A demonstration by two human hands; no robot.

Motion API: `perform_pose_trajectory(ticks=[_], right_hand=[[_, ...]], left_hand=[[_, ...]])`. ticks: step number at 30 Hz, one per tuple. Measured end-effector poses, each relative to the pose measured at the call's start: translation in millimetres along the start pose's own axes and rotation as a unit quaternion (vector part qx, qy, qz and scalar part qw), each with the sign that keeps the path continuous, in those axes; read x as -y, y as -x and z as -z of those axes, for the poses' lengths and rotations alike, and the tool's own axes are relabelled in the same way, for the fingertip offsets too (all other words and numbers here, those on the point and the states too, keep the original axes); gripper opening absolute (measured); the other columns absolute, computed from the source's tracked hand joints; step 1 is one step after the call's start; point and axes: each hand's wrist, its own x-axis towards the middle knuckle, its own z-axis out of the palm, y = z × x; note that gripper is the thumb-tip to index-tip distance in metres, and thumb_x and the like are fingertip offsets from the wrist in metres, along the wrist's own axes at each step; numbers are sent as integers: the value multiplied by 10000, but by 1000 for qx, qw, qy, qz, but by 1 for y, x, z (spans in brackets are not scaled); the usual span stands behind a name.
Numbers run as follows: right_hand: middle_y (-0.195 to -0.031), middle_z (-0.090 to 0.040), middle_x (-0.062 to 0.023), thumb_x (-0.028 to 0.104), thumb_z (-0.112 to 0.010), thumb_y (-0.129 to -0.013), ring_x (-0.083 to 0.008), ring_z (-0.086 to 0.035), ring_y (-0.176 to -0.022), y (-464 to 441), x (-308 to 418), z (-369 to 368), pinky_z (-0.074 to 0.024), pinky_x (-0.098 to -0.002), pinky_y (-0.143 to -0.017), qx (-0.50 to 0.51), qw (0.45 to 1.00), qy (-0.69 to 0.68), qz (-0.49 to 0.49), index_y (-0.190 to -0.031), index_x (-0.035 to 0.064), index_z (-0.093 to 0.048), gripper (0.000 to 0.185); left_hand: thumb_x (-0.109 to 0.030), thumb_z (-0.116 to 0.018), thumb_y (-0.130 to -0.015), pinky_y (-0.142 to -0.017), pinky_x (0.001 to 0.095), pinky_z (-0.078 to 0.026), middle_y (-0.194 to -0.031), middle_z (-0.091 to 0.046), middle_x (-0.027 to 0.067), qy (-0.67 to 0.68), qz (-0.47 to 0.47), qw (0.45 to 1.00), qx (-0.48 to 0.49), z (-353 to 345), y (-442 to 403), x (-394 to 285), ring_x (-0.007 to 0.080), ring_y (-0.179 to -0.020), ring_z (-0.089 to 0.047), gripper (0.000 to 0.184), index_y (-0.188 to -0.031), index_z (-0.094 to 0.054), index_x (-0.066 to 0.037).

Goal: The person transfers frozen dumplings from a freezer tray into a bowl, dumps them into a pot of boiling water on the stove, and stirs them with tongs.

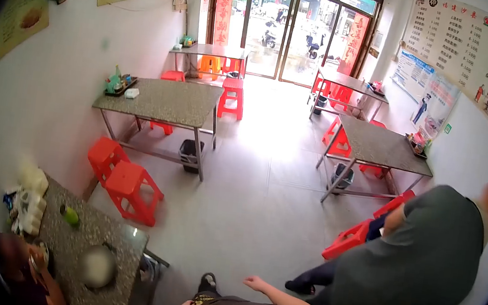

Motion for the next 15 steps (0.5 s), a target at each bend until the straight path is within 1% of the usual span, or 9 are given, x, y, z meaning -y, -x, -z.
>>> perform_pose_trajectory(ticks=[4,6,7,8,10,11,13,14,15], right_hand=[[-1012,-661,-149,417,-623,-801,-269,-619,-951,-58,0,32,-471,-357,-852,1,995,50,-92,-1080,65,-646,450],[-1026,-657,-152,424,-631,-790,-289,-618,-956,-70,20,62,-477,-365,-835,0,994,41,-106,-1101,71,-636,470],[-1038,-653,-153,445,-632,-786,-291,-615,-971,-78,29,73,-476,-365,-847,-30,993,36,-107,-1101,69,-635,490],[-1050,-650,-154,466,-634,-782,-294,-613,-986,-88,41,76,-475,-365,-860,-62,992,20,-109,-1101,67,-635,511],[-1124,-622,-146,599,-624,-748,-295,-595,-1033,-136,3,72,-470,-365,-889,-80,995,9,-63,-1168,75,-590,672],[-1131,-619,-142,610,-619,-747,-291,-590,-1043,-157,1,79,-466,-366,-896,-94,992,-8,-78,-1184,75,-580,692],[-1149,-611,-138,620,-605,-753,-284,-579,-1064,-193,5,104,-454,-360,-915,-91,988,-47,-113,-1197,71,-572,707],[-1160,-606,-139,618,-599,-757,-283,-579,-1062,-210,9,126,-450,-360,-917,-62,989,-65,-121,-1198,70,-572,704],[-1160,-604,-144,595,-594,-775,-284,-573,-1073,-228,15,146,-443,-351,-922,-75,987,-66,-129,-1183,55,-579,677]], left_hand=[[-613,-677,-667,-888,344,-461,-1113,-615,202,12,9,1000,17,92,-91,-70,294,-1048,-591,859,-1187,-538,57],[-610,-673,-669,-930,350,-435,-1176,-580,212,47,11,995,82,123,-143,-108,304,-1108,-555,858,-1191,-536,57],[-603,-670,-681,-945,343,-425,-1208,-559,216,-47,-16,997,59,141,-164,-137,288,-1131,-539,838,-1199,-536,42],[-603,-670,-681,-945,343,-425,-1208,-559,216,-57,-14,996,66,157,-183,-163,288,-1131,-539,838,-1199,-536,42],[-556,-669,-719,-957,351,-416,-1219,-549,221,-98,-81,987,96,183,-228,-220,293,-1153,-523,768,-1211,-536,19],[-556,-669,-719,-957,351,-416,-1219,-549,221,-131,-90,981,115,194,-252,-251,293,-1153,-523,768,-1211,-536,19],[-484,-666,-765,-924,347,-435,-1176,-583,193,-73,-151,980,108,203,-295,-310,272,-1102,-553,670,-1203,-545,7],[-484,-666,-765,-924,347,-435,-1176,-583,193,-93,-157,976,121,206,-315,-338,272,-1102,-553,670,-1203,-545,7],[-463,-664,-779,-900,335,-444,-1144,-599,173,-44,-149,979,136,207,-335,-369,247,-1062,-567,635,-1187,-554,11]])
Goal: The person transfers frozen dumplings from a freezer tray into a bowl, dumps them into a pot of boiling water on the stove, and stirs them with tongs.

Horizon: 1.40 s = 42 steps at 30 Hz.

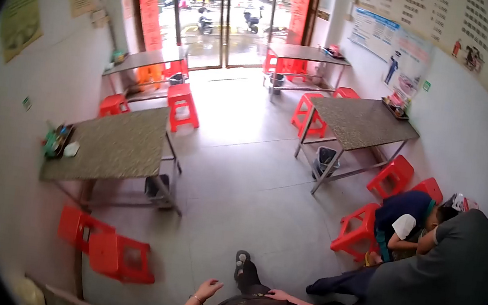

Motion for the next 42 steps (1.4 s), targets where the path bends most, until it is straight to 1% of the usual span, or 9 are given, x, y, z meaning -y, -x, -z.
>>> perform_pose_trajectory(ticks=[7,14,17,19,24,29,35,39,42], right_hand=[[-1086,-639,-148,469,-625,-780,-282,-599,-1032,-174,118,186,-459,-361,-900,-73,995,-1,-64,-1105,59,-635,524],[-1066,-648,-138,415,-596,-828,-273,-615,-984,-369,264,375,-477,-369,-853,-96,993,-1,66,-1129,77,-621,453],[-1078,-643,-134,412,-592,-821,-276,-609,-994,-443,337,451,-473,-369,-854,-123,987,-41,94,-1128,83,-621,450],[-1087,-638,-136,404,-593,-809,-284,-603,-1007,-501,378,490,-468,-370,-859,-137,982,-70,113,-1116,88,-627,442],[-850,-668,-91,432,-592,-813,-226,-619,-776,-629,353,537,-487,-363,-718,-120,991,44,-48,-997,95,-664,391],[-927,-679,-96,493,-577,-797,-235,-633,-899,-700,315,616,-478,-364,-811,-63,992,-108,-16,-1015,112,-675,450],[-949,-675,-105,499,-571,-796,-251,-631,-913,-773,400,737,-472,-375,-828,-95,964,-122,-216,-1028,107,-671,466],[-964,-673,-111,503,-567,-796,-261,-629,-922,-888,419,847,-469,-383,-839,-90,955,-116,-259,-1036,103,-669,477],[-975,-671,-115,506,-564,-795,-268,-628,-929,-1013,432,950,-466,-388,-847,-71,961,-68,-260,-1042,101,-667,485]], left_hand=[[-412,-663,-812,-754,271,-476,-991,-637,82,27,40,995,89,83,-166,-126,142,-881,-580,534,-1132,-583,9],[-298,-642,-853,-750,308,-541,-849,-643,57,364,149,919,6,210,-308,-172,184,-827,-645,354,-1019,-599,12],[-367,-661,-812,-780,324,-525,-875,-666,98,261,134,951,-99,256,-400,-178,223,-880,-650,431,-1009,-622,15],[-462,-669,-752,-823,342,-500,-942,-672,140,-72,125,988,-52,300,-473,-184,254,-900,-647,530,-992,-650,11],[-523,-665,-719,-839,349,-484,-962,-672,153,-35,97,991,-84,433,-644,-282,263,-902,-643,583,-984,-669,-3],[-459,-683,-739,-823,323,-492,-965,-669,157,-78,29,995,-61,562,-792,-430,246,-923,-635,549,-1048,-643,-7],[-433,-661,-783,-838,328,-482,-1071,-639,157,1,-56,998,-18,650,-985,-580,244,-980,-612,563,-1125,-593,8],[-437,-666,-779,-822,332,-483,-990,-662,151,66,28,994,-83,672,-1113,-619,234,-944,-621,509,-1031,-641,5],[-504,-642,-761,-787,338,-488,-957,-670,137,-145,7,989,11,702,-1189,-629,248,-892,-630,503,-925,-682,-30]])
